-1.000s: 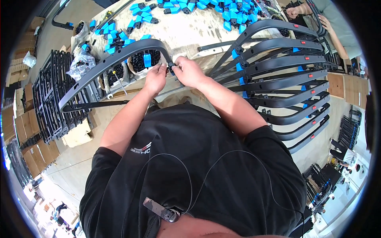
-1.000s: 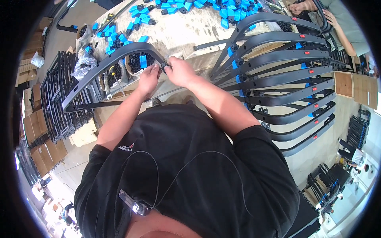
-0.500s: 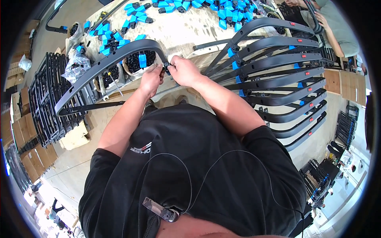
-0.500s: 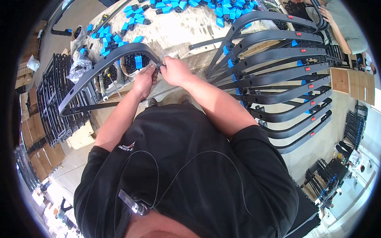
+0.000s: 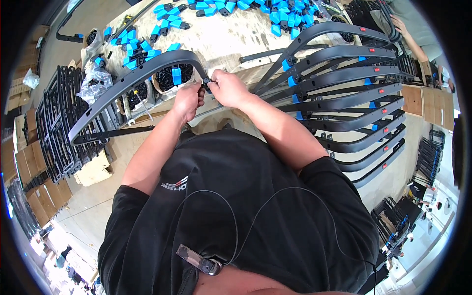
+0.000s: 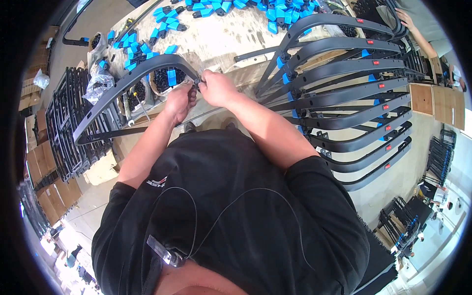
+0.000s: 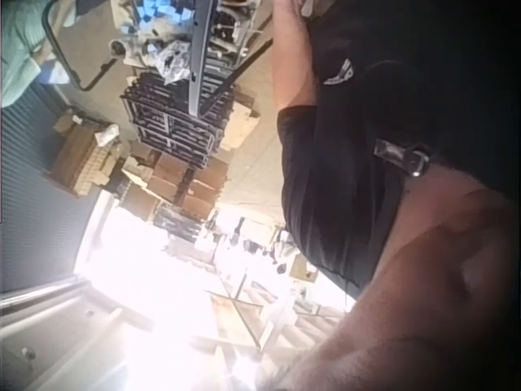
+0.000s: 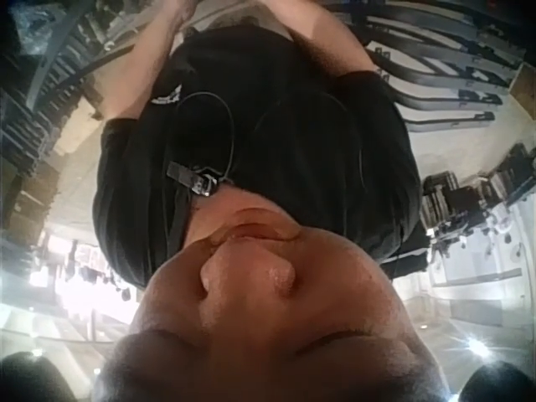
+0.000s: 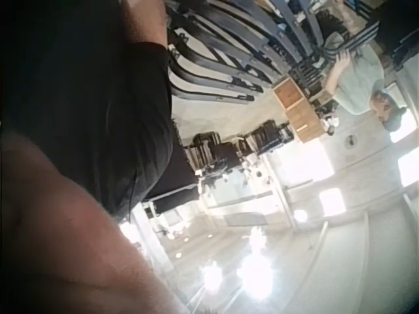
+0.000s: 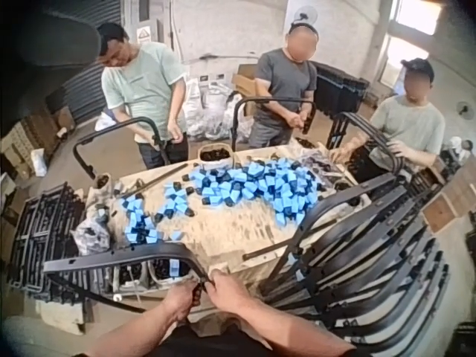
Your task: The recorder is seen attaching plastic components and tightening screws onto curved metal frames on a production table.
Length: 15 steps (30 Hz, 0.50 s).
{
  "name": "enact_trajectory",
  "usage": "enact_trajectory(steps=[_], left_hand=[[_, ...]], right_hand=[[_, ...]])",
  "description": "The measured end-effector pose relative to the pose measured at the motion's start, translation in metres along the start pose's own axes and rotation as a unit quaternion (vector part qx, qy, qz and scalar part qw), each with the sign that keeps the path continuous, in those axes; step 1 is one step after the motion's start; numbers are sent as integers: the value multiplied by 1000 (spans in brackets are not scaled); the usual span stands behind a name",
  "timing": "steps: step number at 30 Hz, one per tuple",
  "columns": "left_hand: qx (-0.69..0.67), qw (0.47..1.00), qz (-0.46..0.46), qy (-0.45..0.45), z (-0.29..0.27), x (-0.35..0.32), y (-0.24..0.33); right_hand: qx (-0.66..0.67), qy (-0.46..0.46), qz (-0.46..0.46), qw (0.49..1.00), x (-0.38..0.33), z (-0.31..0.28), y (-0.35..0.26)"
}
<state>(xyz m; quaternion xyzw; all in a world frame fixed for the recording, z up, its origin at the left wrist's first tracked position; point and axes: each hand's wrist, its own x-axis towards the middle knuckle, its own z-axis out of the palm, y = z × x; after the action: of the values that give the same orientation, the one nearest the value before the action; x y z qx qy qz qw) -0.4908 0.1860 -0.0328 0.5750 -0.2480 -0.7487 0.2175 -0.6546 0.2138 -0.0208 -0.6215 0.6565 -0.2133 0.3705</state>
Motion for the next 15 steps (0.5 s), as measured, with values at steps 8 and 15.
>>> enact_trajectory(steps=[8,15], left_hand=[[22,1000,-11,-6,-8,4,3],[21,999,-27,-31,-12,6,-2]], right_hand=[[3,2,-2,1000,0,-1,0],[6,-4,-4,1000,2,2,3]])
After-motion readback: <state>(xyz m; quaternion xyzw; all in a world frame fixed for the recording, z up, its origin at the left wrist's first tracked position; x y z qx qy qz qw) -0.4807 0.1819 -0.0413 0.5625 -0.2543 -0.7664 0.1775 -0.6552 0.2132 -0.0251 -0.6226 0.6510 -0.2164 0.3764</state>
